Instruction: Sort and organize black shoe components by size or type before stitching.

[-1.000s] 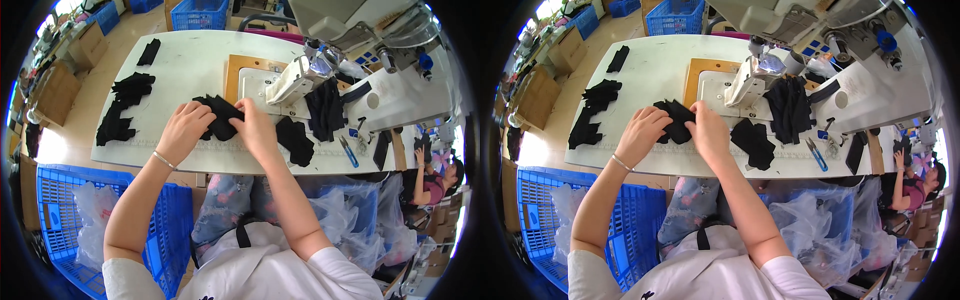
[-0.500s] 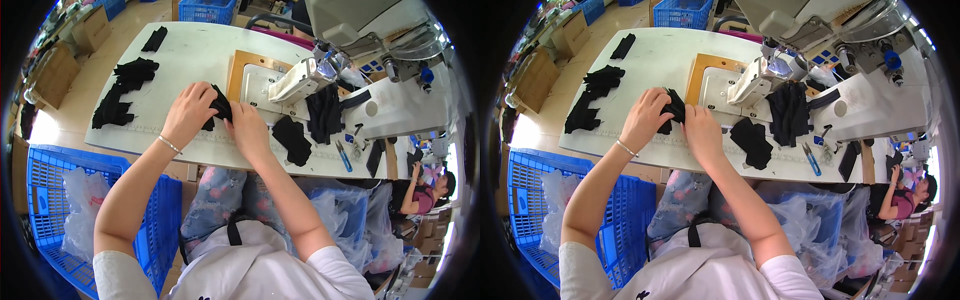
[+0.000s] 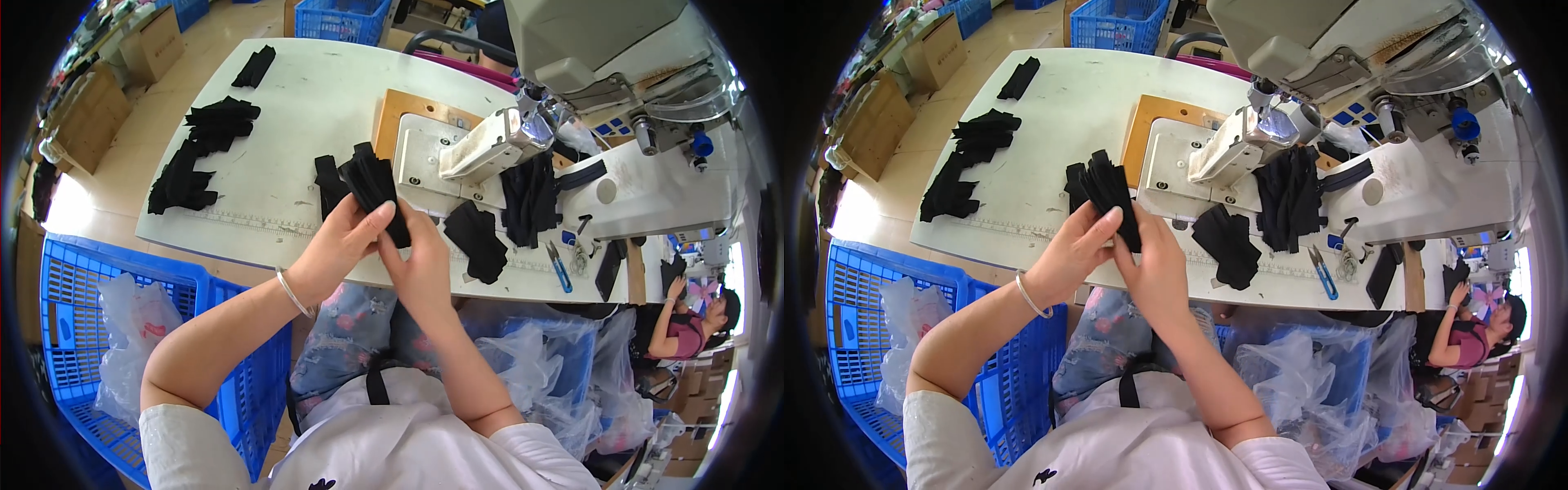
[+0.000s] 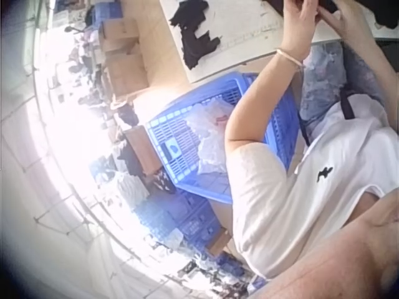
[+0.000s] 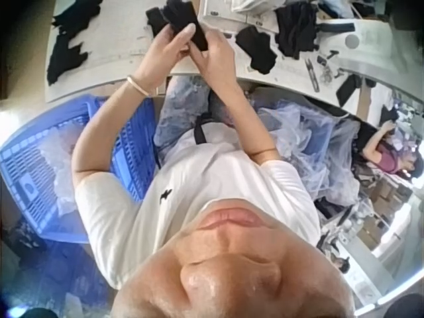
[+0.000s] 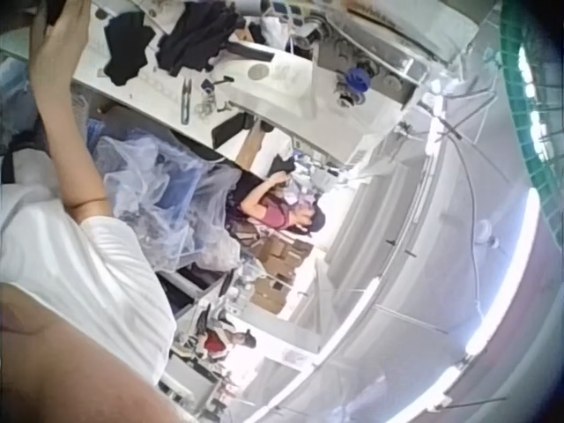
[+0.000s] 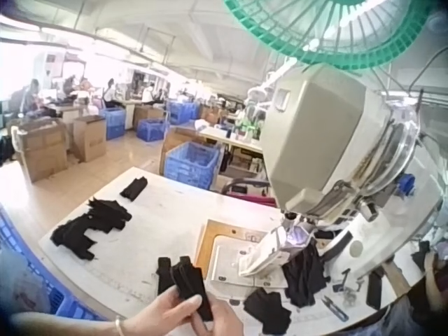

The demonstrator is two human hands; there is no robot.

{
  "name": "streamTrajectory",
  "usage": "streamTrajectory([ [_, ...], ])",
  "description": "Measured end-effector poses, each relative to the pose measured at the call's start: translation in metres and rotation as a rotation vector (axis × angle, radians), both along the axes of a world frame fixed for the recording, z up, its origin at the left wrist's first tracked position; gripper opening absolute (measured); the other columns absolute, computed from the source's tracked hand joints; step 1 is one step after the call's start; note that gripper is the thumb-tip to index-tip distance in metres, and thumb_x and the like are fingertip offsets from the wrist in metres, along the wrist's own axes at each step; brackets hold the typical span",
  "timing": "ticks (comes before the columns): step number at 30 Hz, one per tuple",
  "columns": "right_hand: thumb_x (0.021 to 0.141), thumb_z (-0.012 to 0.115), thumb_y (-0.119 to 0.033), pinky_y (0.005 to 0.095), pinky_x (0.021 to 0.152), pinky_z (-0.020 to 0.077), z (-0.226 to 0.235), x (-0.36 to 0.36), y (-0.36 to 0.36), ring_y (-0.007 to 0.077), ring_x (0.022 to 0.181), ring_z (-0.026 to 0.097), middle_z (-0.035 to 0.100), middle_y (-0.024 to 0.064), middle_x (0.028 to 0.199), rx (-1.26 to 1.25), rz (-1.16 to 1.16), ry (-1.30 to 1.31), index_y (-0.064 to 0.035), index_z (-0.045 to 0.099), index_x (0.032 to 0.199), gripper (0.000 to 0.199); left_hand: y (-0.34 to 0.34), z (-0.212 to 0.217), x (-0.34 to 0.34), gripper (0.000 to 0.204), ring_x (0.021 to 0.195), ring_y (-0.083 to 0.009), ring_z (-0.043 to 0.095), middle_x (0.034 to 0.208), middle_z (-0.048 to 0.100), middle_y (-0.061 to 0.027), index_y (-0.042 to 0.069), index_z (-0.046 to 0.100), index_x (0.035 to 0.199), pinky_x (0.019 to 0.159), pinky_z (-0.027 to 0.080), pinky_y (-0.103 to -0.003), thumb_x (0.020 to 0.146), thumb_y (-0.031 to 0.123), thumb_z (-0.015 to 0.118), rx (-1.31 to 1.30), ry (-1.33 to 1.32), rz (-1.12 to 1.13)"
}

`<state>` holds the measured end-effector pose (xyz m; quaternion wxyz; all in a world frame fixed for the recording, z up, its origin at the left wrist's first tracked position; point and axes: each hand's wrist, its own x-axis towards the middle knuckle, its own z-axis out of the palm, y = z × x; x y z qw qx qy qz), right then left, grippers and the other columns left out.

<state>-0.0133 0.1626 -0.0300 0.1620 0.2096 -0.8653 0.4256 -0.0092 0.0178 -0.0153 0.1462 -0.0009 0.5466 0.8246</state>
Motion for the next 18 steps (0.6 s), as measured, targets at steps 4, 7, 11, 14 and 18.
streamTrajectory([
  [4,0.079,0.073,-0.019,0.0379,0.089,0.0452,0.015,0.021,-0.01,0.0338,0.109,0.051,0.051,0.0185,0.116,0.246,0.004,0.045,0.0014,0.047,0.133,0.063,0.0,-0.003,0.003,0.028,0.101,-0.0139,0.057,0.11,0.056,-0.0059,0.003,0.048,0.117,0.086,0.053,-0.034,0.098,0.024,0.054,0.117,-0.119,0.041],
  [7,0.078,0.074,-0.021,0.0374,0.094,0.0423,0.02,0.017,0.009,0.0317,0.115,0.046,0.047,0.0158,0.12,-0.036,0.177,-0.182,0.0009,0.045,0.135,0.068,-0.004,0.005,0.004,0.028,0.101,-0.0187,0.06,0.109,0.058,-0.0084,0.004,0.047,0.12,0.084,0.055,-0.039,0.097,0.019,0.053,0.215,-0.176,0.041],
  [11,0.085,0.071,-0.024,0.0345,0.097,0.0401,0.02,-0.003,0.029,0.0229,0.117,0.05,0.053,0.0136,0.124,-0.352,0.098,-0.339,-0.0015,0.036,0.143,0.072,-0.007,0.013,0.007,0.032,0.104,-0.0222,0.06,0.114,0.057,-0.0091,0.006,0.044,0.124,0.084,0.056,-0.049,0.094,0.013,0.052,0.404,-0.23,-0.119],
  [14,0.089,0.067,-0.021,0.0312,0.095,0.0409,0.029,0.001,0.024,0.0175,0.117,0.05,0.054,0.014,0.127,-0.571,0.22,-0.519,-0.0008,0.028,0.147,0.072,-0.001,0.014,0.015,0.038,0.104,-0.0226,0.06,0.113,0.057,-0.0111,0.003,0.041,0.13,0.086,0.055,-0.048,0.094,0.011,0.048,0.385,-0.238,-0.25],
  [18,0.092,0.061,-0.012,0.0289,0.097,0.041,0.019,0.005,0.019,0.0141,0.113,0.052,0.051,0.0121,0.13,-0.683,0.227,-0.5,0.0013,0.025,0.147,0.066,0.0,-0.003,0.015,0.04,0.111,-0.0259,0.058,0.125,0.053,-0.0138,-0.001,0.039,0.133,0.091,0.051,-0.054,0.095,0.012,0.042,0.455,-0.265,-0.315],
])
